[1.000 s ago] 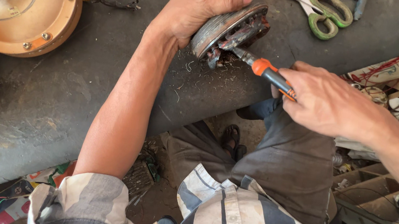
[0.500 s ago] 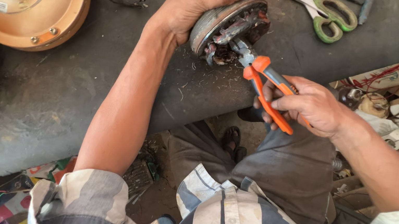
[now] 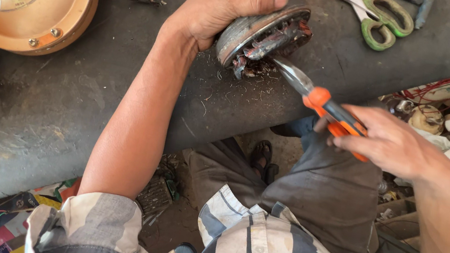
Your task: The person holds a burned electric motor stator on a workbench and pulls old copper windings out of its slots, using pliers and a screwdriver to pry and cut the wire, working around the stator and turning it as sections of wire are removed.
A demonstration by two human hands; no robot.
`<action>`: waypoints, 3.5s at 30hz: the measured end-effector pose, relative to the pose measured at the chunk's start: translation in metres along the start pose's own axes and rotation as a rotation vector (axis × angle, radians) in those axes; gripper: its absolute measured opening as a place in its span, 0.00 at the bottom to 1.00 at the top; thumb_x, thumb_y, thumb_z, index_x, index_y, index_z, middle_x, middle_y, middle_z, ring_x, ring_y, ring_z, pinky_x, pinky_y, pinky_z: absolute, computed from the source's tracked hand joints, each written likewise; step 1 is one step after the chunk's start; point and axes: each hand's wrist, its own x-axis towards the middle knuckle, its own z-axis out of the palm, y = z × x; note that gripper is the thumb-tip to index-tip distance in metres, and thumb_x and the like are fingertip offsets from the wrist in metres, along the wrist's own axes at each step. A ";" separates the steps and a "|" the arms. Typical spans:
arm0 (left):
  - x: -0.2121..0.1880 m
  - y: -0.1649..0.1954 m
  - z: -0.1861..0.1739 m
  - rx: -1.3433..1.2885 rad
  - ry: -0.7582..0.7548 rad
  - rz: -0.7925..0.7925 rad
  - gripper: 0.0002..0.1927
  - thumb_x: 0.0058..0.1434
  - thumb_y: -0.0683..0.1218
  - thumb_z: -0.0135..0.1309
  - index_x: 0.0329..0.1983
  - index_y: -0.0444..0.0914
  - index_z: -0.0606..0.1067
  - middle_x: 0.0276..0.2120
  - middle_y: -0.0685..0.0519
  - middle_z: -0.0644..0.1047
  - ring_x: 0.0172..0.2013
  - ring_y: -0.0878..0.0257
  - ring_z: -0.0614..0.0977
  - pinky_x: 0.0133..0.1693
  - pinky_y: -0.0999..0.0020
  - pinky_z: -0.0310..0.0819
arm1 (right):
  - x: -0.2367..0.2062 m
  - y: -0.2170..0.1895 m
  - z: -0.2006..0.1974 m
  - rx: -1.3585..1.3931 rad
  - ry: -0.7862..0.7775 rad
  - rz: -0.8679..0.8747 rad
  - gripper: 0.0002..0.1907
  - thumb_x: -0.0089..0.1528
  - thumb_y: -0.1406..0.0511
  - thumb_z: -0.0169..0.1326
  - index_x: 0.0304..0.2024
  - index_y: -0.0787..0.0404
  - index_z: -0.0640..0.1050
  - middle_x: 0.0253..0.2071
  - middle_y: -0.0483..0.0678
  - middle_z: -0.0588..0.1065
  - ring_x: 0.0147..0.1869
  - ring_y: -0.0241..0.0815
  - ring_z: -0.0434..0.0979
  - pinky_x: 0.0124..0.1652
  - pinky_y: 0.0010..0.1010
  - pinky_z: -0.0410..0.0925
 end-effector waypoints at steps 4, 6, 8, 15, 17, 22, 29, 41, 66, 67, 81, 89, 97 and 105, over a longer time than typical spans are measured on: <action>-0.001 0.001 -0.002 0.063 0.000 -0.009 0.37 0.59 0.53 0.69 0.64 0.28 0.70 0.50 0.40 0.79 0.49 0.56 0.86 0.53 0.63 0.87 | -0.014 0.025 0.001 0.008 0.025 0.006 0.25 0.60 0.65 0.57 0.62 0.57 0.78 0.44 0.58 0.76 0.32 0.41 0.70 0.33 0.36 0.66; -0.002 0.002 -0.004 0.077 0.013 -0.032 0.36 0.59 0.53 0.70 0.63 0.29 0.70 0.50 0.40 0.80 0.49 0.55 0.86 0.54 0.62 0.86 | -0.022 0.034 0.001 0.288 0.021 -0.225 0.32 0.60 0.67 0.54 0.69 0.63 0.75 0.64 0.52 0.78 0.35 0.39 0.73 0.33 0.35 0.69; -0.003 0.002 -0.006 0.044 -0.010 -0.022 0.36 0.59 0.53 0.70 0.64 0.30 0.69 0.53 0.40 0.78 0.52 0.55 0.84 0.57 0.61 0.84 | -0.025 0.041 0.001 0.482 0.107 -0.206 0.38 0.55 0.71 0.50 0.71 0.63 0.70 0.57 0.61 0.76 0.42 0.47 0.78 0.42 0.38 0.72; -0.001 0.003 -0.008 0.158 -0.028 -0.008 0.38 0.60 0.54 0.70 0.67 0.32 0.69 0.56 0.42 0.78 0.57 0.55 0.81 0.62 0.61 0.79 | 0.005 0.056 -0.015 0.995 0.035 -0.427 0.43 0.56 0.66 0.52 0.74 0.67 0.60 0.65 0.72 0.68 0.68 0.66 0.69 0.67 0.54 0.61; 0.000 0.005 -0.007 0.197 -0.028 0.002 0.39 0.60 0.54 0.70 0.69 0.33 0.69 0.56 0.43 0.77 0.59 0.55 0.80 0.63 0.62 0.76 | 0.022 0.063 -0.013 1.135 -0.089 -0.504 0.43 0.56 0.61 0.54 0.74 0.67 0.61 0.67 0.73 0.66 0.70 0.70 0.66 0.70 0.59 0.59; 0.002 0.010 -0.002 0.190 -0.031 -0.013 0.41 0.59 0.55 0.70 0.70 0.33 0.69 0.56 0.45 0.78 0.59 0.56 0.80 0.62 0.63 0.76 | 0.053 0.094 -0.001 1.429 -0.270 -0.645 0.38 0.59 0.58 0.52 0.71 0.68 0.68 0.68 0.78 0.64 0.76 0.77 0.63 0.72 0.62 0.57; 0.007 0.005 -0.001 0.171 -0.058 -0.007 0.38 0.61 0.54 0.68 0.70 0.32 0.70 0.54 0.46 0.77 0.56 0.58 0.79 0.61 0.63 0.75 | 0.062 0.117 -0.006 1.488 -0.312 -0.646 0.34 0.62 0.59 0.51 0.70 0.66 0.69 0.64 0.80 0.67 0.70 0.78 0.69 0.65 0.63 0.64; 0.007 0.016 0.013 0.308 -0.107 0.105 0.40 0.59 0.60 0.64 0.70 0.36 0.69 0.59 0.50 0.75 0.58 0.61 0.75 0.63 0.65 0.70 | 0.055 0.105 -0.004 1.463 -0.299 -0.622 0.34 0.61 0.60 0.50 0.70 0.64 0.70 0.64 0.79 0.69 0.68 0.75 0.71 0.63 0.60 0.66; -0.009 0.036 -0.003 0.261 -0.427 0.110 0.48 0.57 0.53 0.71 0.77 0.36 0.63 0.72 0.48 0.70 0.71 0.60 0.73 0.78 0.63 0.64 | 0.032 -0.059 -0.009 -0.754 0.713 -0.026 0.40 0.52 0.46 0.68 0.60 0.59 0.74 0.52 0.58 0.73 0.48 0.64 0.78 0.45 0.53 0.70; -0.010 0.036 -0.003 0.271 -0.430 0.111 0.48 0.58 0.53 0.70 0.77 0.35 0.62 0.71 0.48 0.70 0.70 0.59 0.73 0.77 0.63 0.64 | 0.032 -0.061 -0.002 -0.745 0.773 -0.088 0.38 0.51 0.48 0.69 0.58 0.60 0.75 0.52 0.58 0.73 0.50 0.64 0.77 0.46 0.53 0.70; -0.005 0.025 -0.004 0.318 -0.354 0.156 0.50 0.56 0.58 0.70 0.79 0.37 0.65 0.70 0.46 0.75 0.70 0.57 0.77 0.74 0.63 0.70 | 0.081 -0.061 0.056 -0.373 1.061 -0.846 0.14 0.55 0.63 0.75 0.41 0.55 0.85 0.73 0.56 0.64 0.73 0.57 0.71 0.67 0.41 0.69; -0.003 0.024 -0.003 0.258 -0.333 0.148 0.50 0.58 0.58 0.71 0.79 0.38 0.64 0.67 0.47 0.76 0.68 0.57 0.78 0.73 0.64 0.71 | 0.086 -0.060 0.056 -0.247 1.054 -0.810 0.09 0.62 0.68 0.69 0.44 0.59 0.83 0.73 0.56 0.67 0.71 0.56 0.76 0.66 0.39 0.72; 0.004 0.016 -0.012 0.271 -0.328 0.166 0.47 0.60 0.57 0.71 0.77 0.37 0.64 0.66 0.47 0.76 0.66 0.59 0.79 0.73 0.65 0.69 | 0.097 -0.061 0.055 -0.261 1.030 -0.842 0.13 0.58 0.67 0.71 0.44 0.59 0.84 0.70 0.61 0.65 0.70 0.60 0.74 0.65 0.41 0.72; 0.006 0.025 -0.011 0.219 -0.333 0.137 0.49 0.60 0.55 0.71 0.79 0.37 0.62 0.62 0.48 0.78 0.62 0.61 0.80 0.72 0.65 0.72 | 0.099 -0.060 0.052 -0.262 1.018 -0.827 0.10 0.61 0.71 0.69 0.44 0.60 0.83 0.73 0.60 0.66 0.70 0.58 0.74 0.67 0.41 0.72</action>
